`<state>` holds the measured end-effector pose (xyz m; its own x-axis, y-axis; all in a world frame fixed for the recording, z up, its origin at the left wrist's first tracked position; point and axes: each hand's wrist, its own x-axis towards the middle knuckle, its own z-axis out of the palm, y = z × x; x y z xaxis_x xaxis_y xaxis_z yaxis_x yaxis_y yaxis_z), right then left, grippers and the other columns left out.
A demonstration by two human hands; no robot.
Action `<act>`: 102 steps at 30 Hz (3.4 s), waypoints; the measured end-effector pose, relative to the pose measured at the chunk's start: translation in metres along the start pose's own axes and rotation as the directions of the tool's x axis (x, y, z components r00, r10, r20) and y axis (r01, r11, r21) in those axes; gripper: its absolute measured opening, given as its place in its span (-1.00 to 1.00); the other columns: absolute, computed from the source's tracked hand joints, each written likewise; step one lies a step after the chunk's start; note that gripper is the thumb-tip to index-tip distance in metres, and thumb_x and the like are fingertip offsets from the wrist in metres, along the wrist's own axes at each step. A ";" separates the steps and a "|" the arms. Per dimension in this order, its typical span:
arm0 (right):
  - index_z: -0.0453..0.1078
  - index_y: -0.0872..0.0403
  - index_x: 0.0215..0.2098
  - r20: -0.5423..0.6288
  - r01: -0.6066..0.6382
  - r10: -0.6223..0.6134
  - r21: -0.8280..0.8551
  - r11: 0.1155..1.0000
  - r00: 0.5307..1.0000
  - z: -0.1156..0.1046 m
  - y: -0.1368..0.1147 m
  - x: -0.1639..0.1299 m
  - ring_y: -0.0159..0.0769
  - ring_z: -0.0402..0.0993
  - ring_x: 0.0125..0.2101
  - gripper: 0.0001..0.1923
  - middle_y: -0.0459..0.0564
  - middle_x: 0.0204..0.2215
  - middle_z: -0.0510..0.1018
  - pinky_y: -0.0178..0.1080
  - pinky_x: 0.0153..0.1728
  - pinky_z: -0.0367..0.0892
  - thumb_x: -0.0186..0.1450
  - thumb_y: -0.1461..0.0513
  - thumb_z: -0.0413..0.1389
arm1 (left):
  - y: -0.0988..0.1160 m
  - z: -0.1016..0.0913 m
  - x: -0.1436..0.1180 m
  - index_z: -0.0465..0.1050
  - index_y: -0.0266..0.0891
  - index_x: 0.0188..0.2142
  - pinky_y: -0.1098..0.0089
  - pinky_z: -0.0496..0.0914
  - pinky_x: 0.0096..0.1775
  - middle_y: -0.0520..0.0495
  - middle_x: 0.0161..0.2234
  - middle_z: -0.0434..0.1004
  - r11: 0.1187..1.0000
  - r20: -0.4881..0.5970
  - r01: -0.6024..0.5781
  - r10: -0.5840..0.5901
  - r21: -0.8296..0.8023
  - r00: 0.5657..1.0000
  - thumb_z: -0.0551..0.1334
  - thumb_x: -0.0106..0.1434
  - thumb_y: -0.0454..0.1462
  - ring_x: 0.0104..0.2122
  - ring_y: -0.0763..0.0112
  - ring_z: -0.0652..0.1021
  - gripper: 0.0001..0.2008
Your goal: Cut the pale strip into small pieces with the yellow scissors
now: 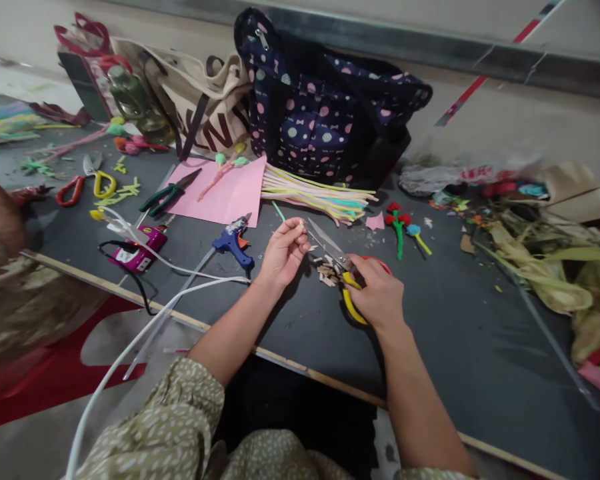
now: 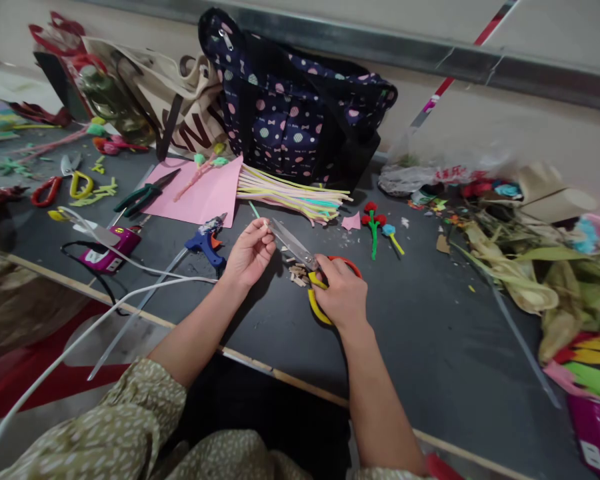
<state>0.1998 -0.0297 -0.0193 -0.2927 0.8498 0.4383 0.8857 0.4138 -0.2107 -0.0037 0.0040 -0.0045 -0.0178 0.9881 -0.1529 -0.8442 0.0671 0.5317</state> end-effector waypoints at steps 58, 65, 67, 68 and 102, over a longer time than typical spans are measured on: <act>0.45 -0.04 0.00 -0.067 0.023 -0.035 -0.168 0.986 0.997 0.004 -0.008 -0.002 -0.45 0.36 -0.42 -0.66 -0.12 -0.33 0.56 -0.31 -0.47 0.06 0.29 0.21 0.01 | -0.005 0.004 -0.002 0.52 -0.28 -0.31 0.60 0.41 -0.51 0.10 -0.53 0.49 0.987 -0.151 -0.035 0.059 0.159 0.987 0.40 -0.03 -0.39 -0.57 0.63 0.49 -0.76; 0.46 -0.02 -0.02 -0.068 0.013 -0.025 -0.169 0.986 0.997 0.005 -0.009 -0.002 -0.43 0.37 -0.42 -0.67 -0.10 -0.33 0.57 -0.32 -0.47 0.07 0.30 0.21 -0.01 | -0.006 0.002 -0.001 0.51 -0.29 -0.30 0.60 0.40 -0.52 0.10 -0.53 0.49 0.986 -0.146 -0.037 0.061 0.162 0.987 0.42 -0.04 -0.37 -0.57 0.64 0.48 -0.74; 0.46 -0.02 -0.01 -0.064 0.014 -0.024 -0.163 0.987 0.998 0.005 -0.010 -0.002 -0.43 0.38 -0.41 -0.67 -0.10 -0.33 0.57 -0.32 -0.48 0.06 0.30 0.21 -0.01 | -0.006 0.002 -0.001 0.52 -0.29 -0.30 0.60 0.39 -0.52 0.11 -0.53 0.49 0.985 -0.149 -0.038 0.063 0.166 0.987 0.42 -0.05 -0.37 -0.57 0.64 0.48 -0.74; 0.46 -0.03 -0.01 -0.065 0.014 -0.025 -0.157 0.987 0.998 0.005 -0.010 -0.002 -0.43 0.38 -0.41 -0.67 -0.10 -0.32 0.57 -0.32 -0.48 0.06 0.30 0.21 0.00 | -0.006 0.002 -0.001 0.52 -0.28 -0.30 0.60 0.39 -0.52 0.11 -0.53 0.49 0.985 -0.147 -0.039 0.064 0.168 0.987 0.42 -0.05 -0.37 -0.57 0.65 0.48 -0.73; 0.40 0.01 0.00 -0.008 -0.076 0.077 0.035 0.996 0.997 0.001 0.005 0.000 -0.30 0.49 -0.26 -0.61 -0.07 -0.25 0.56 -0.32 -0.34 0.29 0.18 0.21 0.14 | -0.002 0.001 -0.001 0.51 -0.26 -0.26 0.64 0.33 -0.51 0.09 -0.44 0.50 0.995 -0.088 0.011 -0.002 0.102 0.996 0.39 0.00 -0.39 -0.56 0.71 0.43 -0.74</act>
<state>0.2044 -0.0272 -0.0209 -0.2210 0.8762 0.4282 0.8924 0.3588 -0.2736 -0.0018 0.0030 -0.0048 -0.0633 0.9720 -0.2261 -0.7852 0.0914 0.6125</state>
